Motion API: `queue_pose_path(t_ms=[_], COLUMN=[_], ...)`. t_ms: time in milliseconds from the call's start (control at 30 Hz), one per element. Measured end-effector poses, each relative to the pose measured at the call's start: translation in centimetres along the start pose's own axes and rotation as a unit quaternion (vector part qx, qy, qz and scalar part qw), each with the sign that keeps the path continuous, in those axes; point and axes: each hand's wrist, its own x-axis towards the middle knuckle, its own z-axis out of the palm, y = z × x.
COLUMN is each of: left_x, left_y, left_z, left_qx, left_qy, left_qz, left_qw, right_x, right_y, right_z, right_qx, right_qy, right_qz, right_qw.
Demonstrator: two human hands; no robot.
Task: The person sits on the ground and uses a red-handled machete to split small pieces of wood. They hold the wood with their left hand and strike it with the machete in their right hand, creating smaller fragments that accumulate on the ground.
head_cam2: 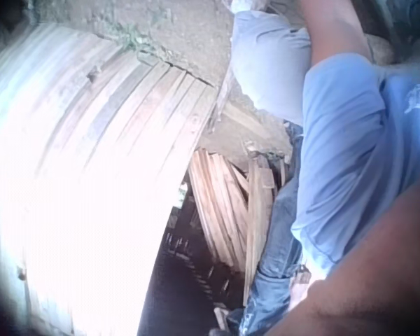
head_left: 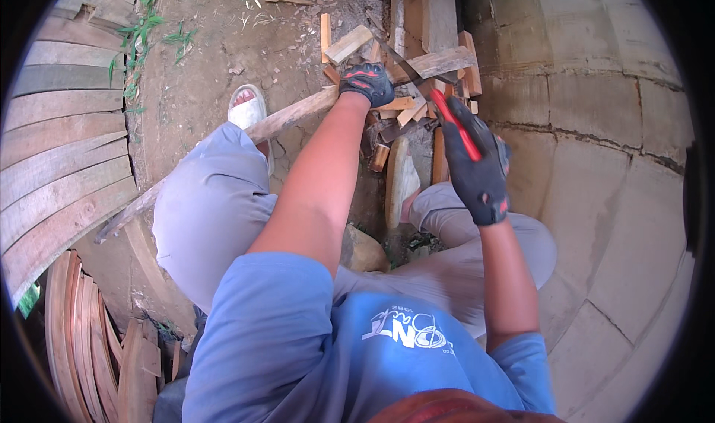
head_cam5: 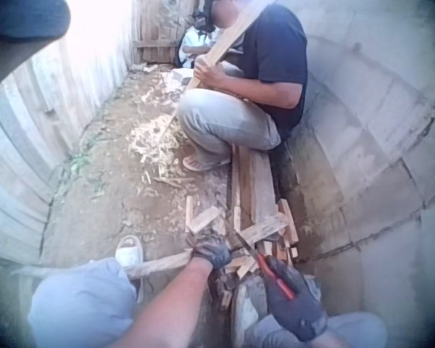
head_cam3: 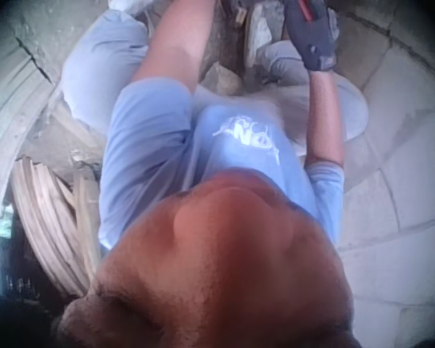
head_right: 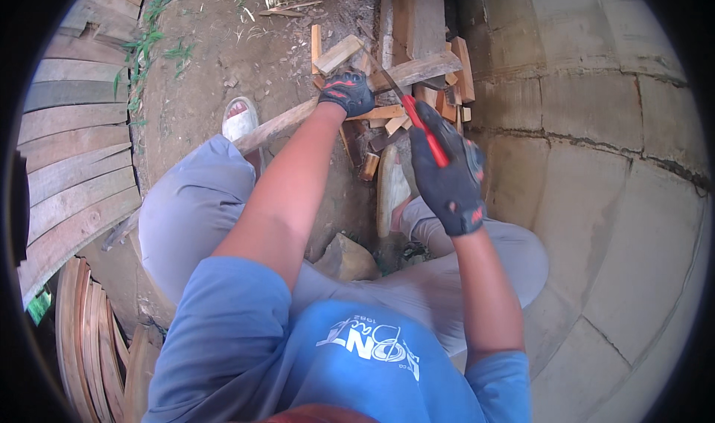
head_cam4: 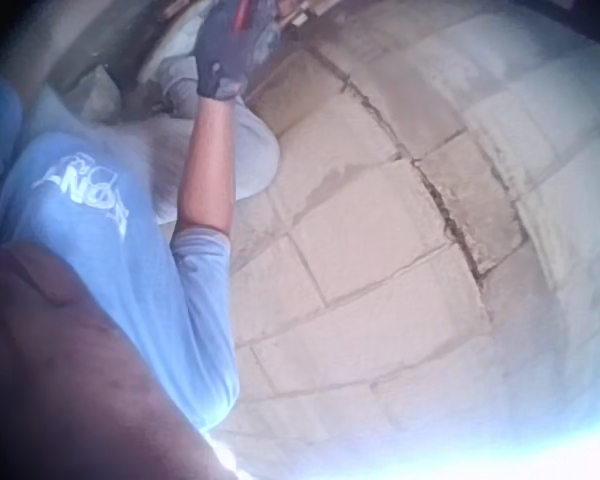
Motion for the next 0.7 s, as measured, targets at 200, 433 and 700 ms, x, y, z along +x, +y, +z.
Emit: queue_pose_path(t_ms=[200,433,700], left_x=[0.0,-0.1,1.4], left_y=[0.5,0.5,-0.3], left_z=[-0.7,-0.6,-1.1], left_qx=[0.006,0.024,0.053], left_qy=[-0.031,-0.027,-0.091], left_qz=[-0.014,-0.004,0.018], left_qw=[0.999,0.999,0.994], right_x=[3.9,4.6,3.5], right_y=[0.8,1.7,4.1], right_z=[1.2,5.1,5.4], right_qx=[0.100,0.108,0.166], right_qy=[-0.011,0.031,0.039], right_qz=[0.067,0.047,0.046], right_qw=[0.993,0.993,0.984])
